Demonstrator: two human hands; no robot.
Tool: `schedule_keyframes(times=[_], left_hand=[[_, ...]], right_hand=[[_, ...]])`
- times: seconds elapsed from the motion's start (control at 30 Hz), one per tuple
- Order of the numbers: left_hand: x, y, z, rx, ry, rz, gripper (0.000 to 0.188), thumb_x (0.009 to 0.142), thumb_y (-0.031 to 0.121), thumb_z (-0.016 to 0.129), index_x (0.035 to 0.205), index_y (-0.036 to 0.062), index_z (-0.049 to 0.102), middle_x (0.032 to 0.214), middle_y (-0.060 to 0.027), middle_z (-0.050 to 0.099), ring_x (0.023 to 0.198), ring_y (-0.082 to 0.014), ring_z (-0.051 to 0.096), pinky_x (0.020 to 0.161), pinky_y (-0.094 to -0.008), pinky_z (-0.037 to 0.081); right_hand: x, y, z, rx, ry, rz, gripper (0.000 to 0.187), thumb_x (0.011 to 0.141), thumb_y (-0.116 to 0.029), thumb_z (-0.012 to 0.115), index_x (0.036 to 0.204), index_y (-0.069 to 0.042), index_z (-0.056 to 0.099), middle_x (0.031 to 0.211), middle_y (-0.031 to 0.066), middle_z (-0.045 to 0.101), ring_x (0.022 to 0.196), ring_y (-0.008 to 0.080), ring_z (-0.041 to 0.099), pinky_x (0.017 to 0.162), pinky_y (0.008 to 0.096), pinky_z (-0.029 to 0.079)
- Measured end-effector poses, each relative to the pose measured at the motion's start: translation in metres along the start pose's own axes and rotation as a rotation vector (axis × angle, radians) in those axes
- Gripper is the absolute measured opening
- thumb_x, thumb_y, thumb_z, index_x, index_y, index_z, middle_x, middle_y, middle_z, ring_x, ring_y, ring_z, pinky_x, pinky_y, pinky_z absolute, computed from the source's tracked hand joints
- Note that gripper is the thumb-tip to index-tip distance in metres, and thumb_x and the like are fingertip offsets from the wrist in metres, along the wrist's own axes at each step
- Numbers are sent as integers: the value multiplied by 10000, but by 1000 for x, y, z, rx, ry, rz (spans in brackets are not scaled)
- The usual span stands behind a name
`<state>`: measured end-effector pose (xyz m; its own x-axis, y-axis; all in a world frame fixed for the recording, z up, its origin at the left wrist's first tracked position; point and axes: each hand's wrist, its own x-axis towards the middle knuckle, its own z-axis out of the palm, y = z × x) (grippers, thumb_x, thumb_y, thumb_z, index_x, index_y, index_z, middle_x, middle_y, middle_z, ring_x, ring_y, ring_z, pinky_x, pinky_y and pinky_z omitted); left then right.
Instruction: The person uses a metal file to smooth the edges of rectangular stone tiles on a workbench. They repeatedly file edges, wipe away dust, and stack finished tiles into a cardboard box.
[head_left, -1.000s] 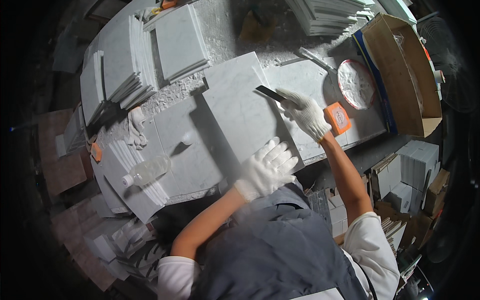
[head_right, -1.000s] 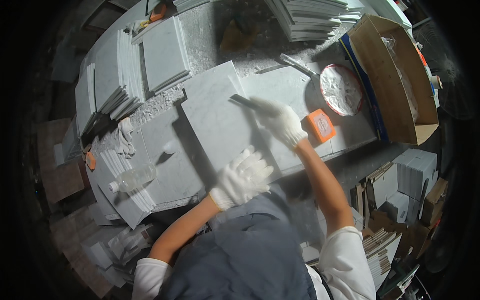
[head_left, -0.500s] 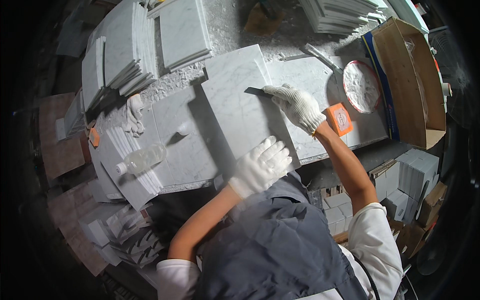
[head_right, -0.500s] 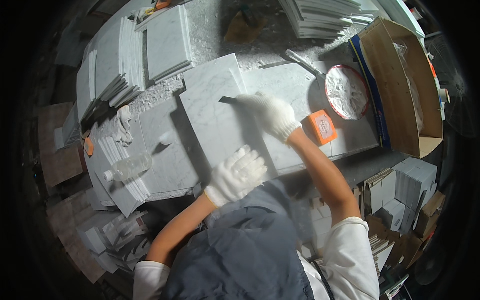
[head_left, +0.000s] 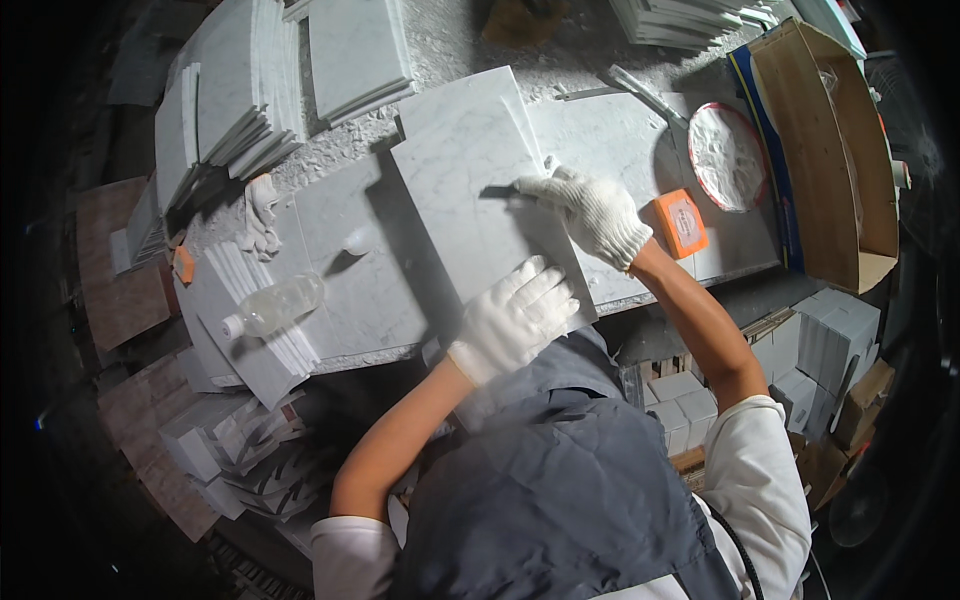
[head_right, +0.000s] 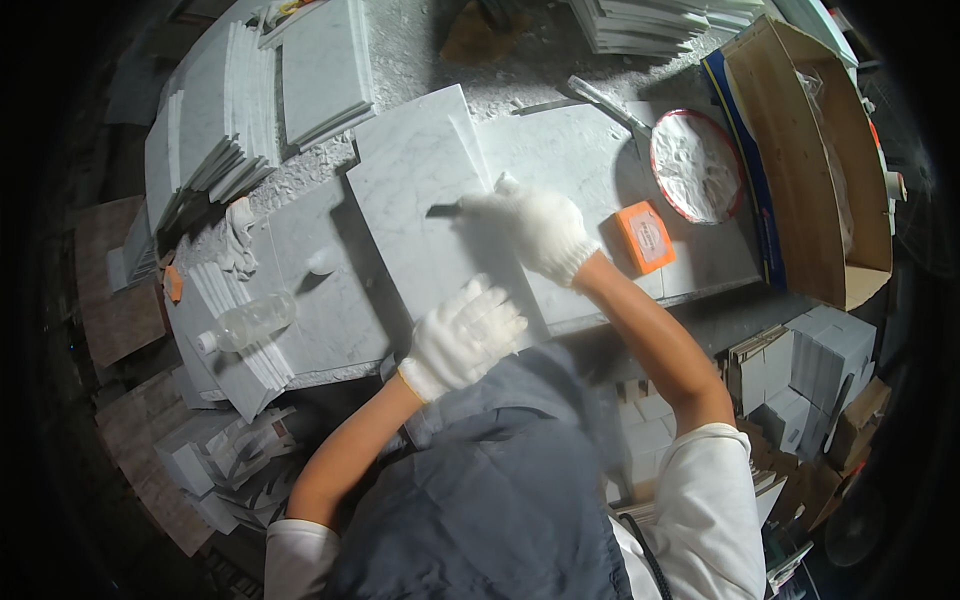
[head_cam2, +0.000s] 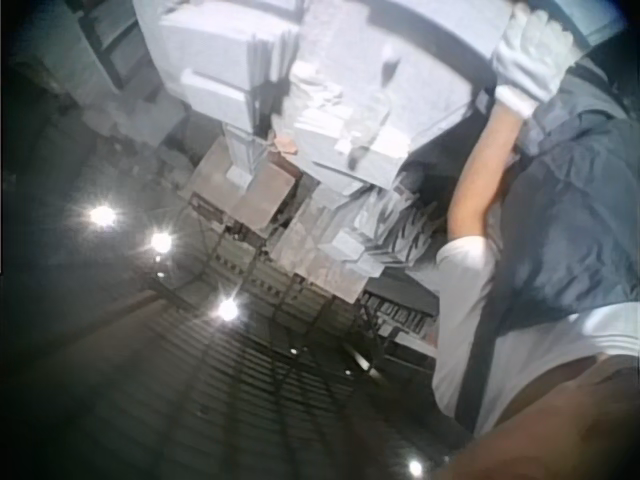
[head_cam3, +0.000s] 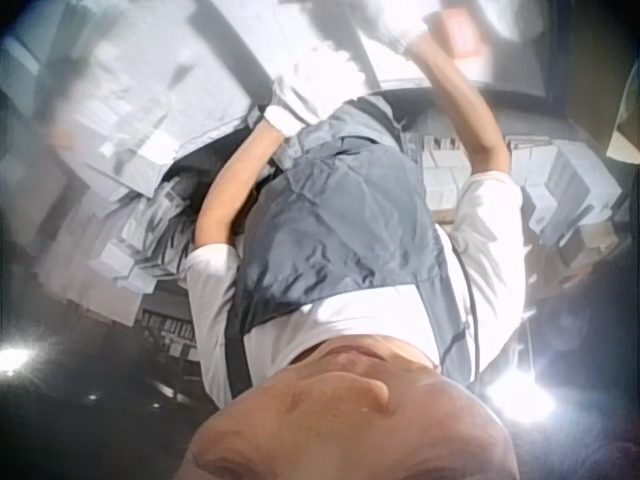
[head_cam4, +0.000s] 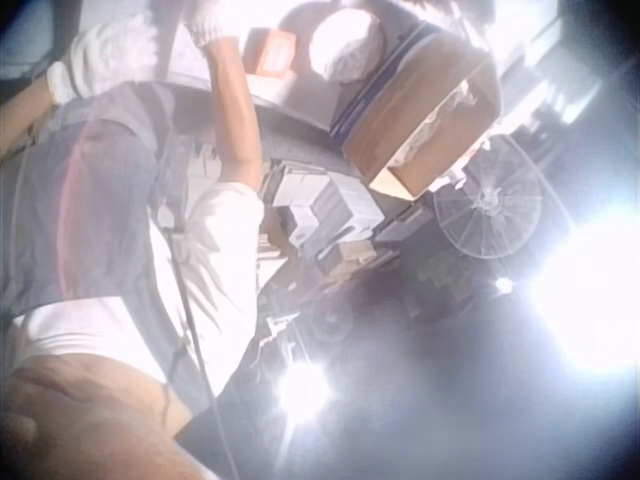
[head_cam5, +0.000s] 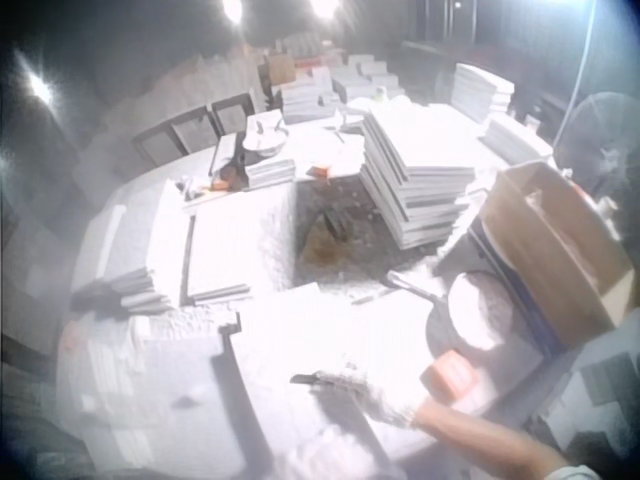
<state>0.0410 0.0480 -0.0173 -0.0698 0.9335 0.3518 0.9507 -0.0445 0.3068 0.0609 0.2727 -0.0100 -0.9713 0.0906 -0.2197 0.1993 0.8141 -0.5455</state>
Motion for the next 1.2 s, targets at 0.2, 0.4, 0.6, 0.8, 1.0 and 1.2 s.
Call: schedule_keyframes(times=[0.2,0.4,0.6,0.8,1.0,1.2], left_hand=[[1,2,-4,27,-20,-25,316,860,196,633,1147,195,764,1228,-58,718,1180,-274,653,1020,-433,549],[0,0,-3,3,35,0,343,854,192,649,1178,200,760,1284,-67,703,1206,-334,638,904,-411,599],[-7,4,4,-16,18,-53,332,868,190,668,1185,188,766,1324,-75,691,1239,-328,629,924,-398,602],[-21,-28,2,29,14,-110,383,949,285,585,1304,162,663,1414,-107,606,1337,-305,562,1175,-447,400],[32,-85,-8,543,-109,-436,553,1009,391,549,1484,109,530,1614,-135,413,1489,-288,387,1270,-440,223],[75,28,-10,-368,-782,-80,468,987,486,540,1261,115,619,1425,-116,571,1379,-324,488,1152,-470,399]], right_hand=[[19,9,-11,295,106,-241,334,1004,-158,603,1322,-219,687,986,114,696,780,289,695,694,385,570],[30,29,14,192,269,-255,285,1019,-157,602,1273,-220,714,997,110,696,774,302,698,691,387,577],[33,33,15,221,187,-143,324,1001,-139,608,1297,-236,698,1020,123,683,800,325,691,691,407,565],[-60,47,15,371,155,-116,372,960,-83,638,1330,-99,674,877,36,615,629,143,579,575,286,490],[-137,33,27,1200,594,483,500,1023,-175,651,1471,9,528,851,-33,580,624,36,445,540,191,372],[-150,17,40,1403,731,636,524,1037,-129,588,1525,5,452,873,-21,553,657,46,462,565,200,431]])
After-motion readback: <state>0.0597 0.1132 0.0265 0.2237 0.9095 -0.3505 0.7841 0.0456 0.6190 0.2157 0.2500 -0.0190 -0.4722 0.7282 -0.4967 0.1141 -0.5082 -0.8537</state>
